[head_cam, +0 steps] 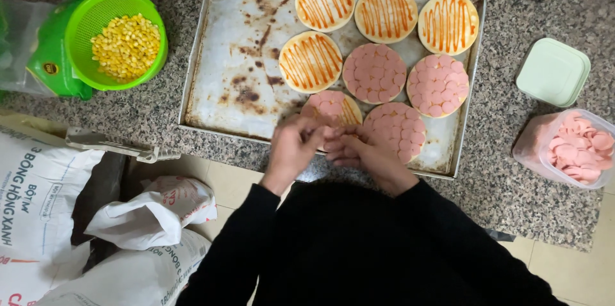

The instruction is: The person arranges sliced pink meat onto round dough bases placed on a metal baking tray. Some bases already have a striped sauce applied. The person picks up slices from a plastic container and places them in a circular pattern on the dough.

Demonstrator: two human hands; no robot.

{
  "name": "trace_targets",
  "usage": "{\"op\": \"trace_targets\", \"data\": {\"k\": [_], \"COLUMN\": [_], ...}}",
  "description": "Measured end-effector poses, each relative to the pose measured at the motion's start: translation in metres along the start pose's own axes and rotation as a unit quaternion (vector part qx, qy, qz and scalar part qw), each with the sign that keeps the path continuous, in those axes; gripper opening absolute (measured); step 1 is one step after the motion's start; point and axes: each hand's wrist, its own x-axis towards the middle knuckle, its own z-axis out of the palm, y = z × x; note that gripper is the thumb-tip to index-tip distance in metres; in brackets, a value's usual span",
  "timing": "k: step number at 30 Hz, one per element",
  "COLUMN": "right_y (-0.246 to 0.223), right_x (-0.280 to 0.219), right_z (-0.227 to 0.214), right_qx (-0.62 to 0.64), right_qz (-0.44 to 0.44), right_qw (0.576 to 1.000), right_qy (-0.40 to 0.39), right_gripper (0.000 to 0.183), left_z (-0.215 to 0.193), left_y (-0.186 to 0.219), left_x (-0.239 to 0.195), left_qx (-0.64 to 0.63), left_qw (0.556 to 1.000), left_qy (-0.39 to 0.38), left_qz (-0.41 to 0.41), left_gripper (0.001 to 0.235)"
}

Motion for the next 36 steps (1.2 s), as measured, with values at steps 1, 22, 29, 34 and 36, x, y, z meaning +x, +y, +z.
{"op": "trace_targets", "data": {"k": [1, 22, 29, 34, 36], "right_y": [0.000, 0.007, 0.013, 0.020, 0.014], "right_x": [0.001, 0.008, 0.014, 0.023, 0.020], "right_z": [-0.001, -0.012, -0.020, -0.024, -0.018], "right_qx": [0.000, -0.021, -0.031, -0.001, 0.030], "right_qz": [0.001, -0.055, -0.041, -0.047, -0.038], "right_qw": [1.000, 0.998, 0.999, 0.997, 0.996], "right_qy": [0.000, -0.037, 0.004, 0.057, 0.077], "right_gripper": [0.030, 0.045, 0.044, 0.042, 0.044], "left_z": [-0.003, 0.015, 0.009, -0.013, -0.003], "left_y": [-0.006, -0.034, -0.021, 0.038, 0.031], "left_x": [0.007, 0.047, 0.040, 0.024, 0.016], "left_qx": [0.000, 0.296, 0.274, 0.087, 0.075], "left_qw": [1.000, 0.935, 0.936, 0.981, 0.987], "left_qy": [0.000, 0.103, 0.118, 0.052, 0.004], "left_qz": [-0.001, 0.168, 0.186, 0.164, 0.140], "left_gripper": [0.015, 0.012, 0.015, 0.015, 0.016]}}
